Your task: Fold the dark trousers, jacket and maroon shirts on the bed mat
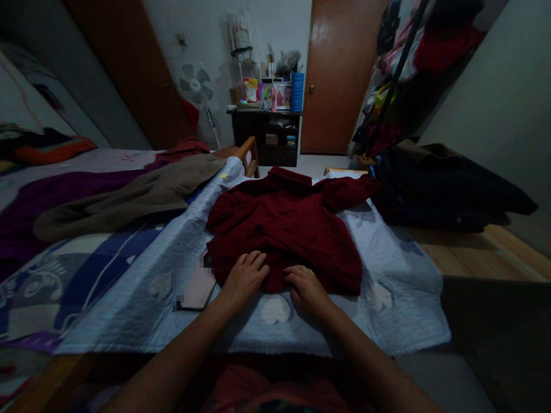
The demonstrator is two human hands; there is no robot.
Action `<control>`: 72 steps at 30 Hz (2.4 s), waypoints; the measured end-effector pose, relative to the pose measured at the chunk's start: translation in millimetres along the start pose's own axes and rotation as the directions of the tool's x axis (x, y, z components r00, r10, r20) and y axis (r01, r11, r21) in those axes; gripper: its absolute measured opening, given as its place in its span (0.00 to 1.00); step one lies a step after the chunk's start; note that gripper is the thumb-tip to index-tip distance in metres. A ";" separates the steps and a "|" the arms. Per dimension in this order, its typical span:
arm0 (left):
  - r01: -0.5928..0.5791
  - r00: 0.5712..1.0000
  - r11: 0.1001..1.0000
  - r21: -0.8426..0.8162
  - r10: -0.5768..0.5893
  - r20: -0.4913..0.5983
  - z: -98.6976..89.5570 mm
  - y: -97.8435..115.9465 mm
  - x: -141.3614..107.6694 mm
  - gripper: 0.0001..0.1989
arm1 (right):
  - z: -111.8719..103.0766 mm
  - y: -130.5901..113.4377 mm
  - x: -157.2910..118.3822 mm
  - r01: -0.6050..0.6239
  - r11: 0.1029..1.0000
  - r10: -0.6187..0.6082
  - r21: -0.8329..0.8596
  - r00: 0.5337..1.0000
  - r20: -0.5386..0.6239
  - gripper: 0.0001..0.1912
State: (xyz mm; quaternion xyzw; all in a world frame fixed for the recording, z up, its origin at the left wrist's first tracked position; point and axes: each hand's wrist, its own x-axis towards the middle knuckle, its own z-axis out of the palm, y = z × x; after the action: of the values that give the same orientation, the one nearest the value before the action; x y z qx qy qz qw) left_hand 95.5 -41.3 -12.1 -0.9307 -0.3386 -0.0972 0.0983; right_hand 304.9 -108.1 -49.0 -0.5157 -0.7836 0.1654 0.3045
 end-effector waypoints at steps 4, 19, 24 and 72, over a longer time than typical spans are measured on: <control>-0.009 0.999 0.998 -0.060 0.007 -0.041 -10.6 6.2 3.2 0.03 | 0.8 -0.5 -2.0 -0.010 1.000 0.010 0.011 1.000 -0.017 0.18; 0.218 0.976 0.705 -0.675 -0.149 0.159 -0.5 25.0 -5.6 0.32 | -2.1 -2.7 -5.0 0.003 0.998 0.004 0.066 0.995 -0.095 0.06; 0.141 0.988 0.786 -0.602 -0.078 0.130 4.9 24.6 -7.8 0.28 | -0.7 -1.0 -4.3 -0.018 0.998 0.025 0.058 0.993 -0.116 0.08; 0.123 0.986 0.913 -0.388 -0.069 0.149 7.0 44.6 -30.1 0.09 | -20.7 -6.5 -3.0 -0.062 0.991 0.086 -0.121 0.975 0.206 0.14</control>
State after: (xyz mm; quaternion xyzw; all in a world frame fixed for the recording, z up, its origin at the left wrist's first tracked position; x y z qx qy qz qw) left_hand 102.6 -91.4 -31.4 -0.9179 -0.3630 -0.1065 -0.1194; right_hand 314.6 -114.6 -30.5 -0.5408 -0.7997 0.1853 0.1834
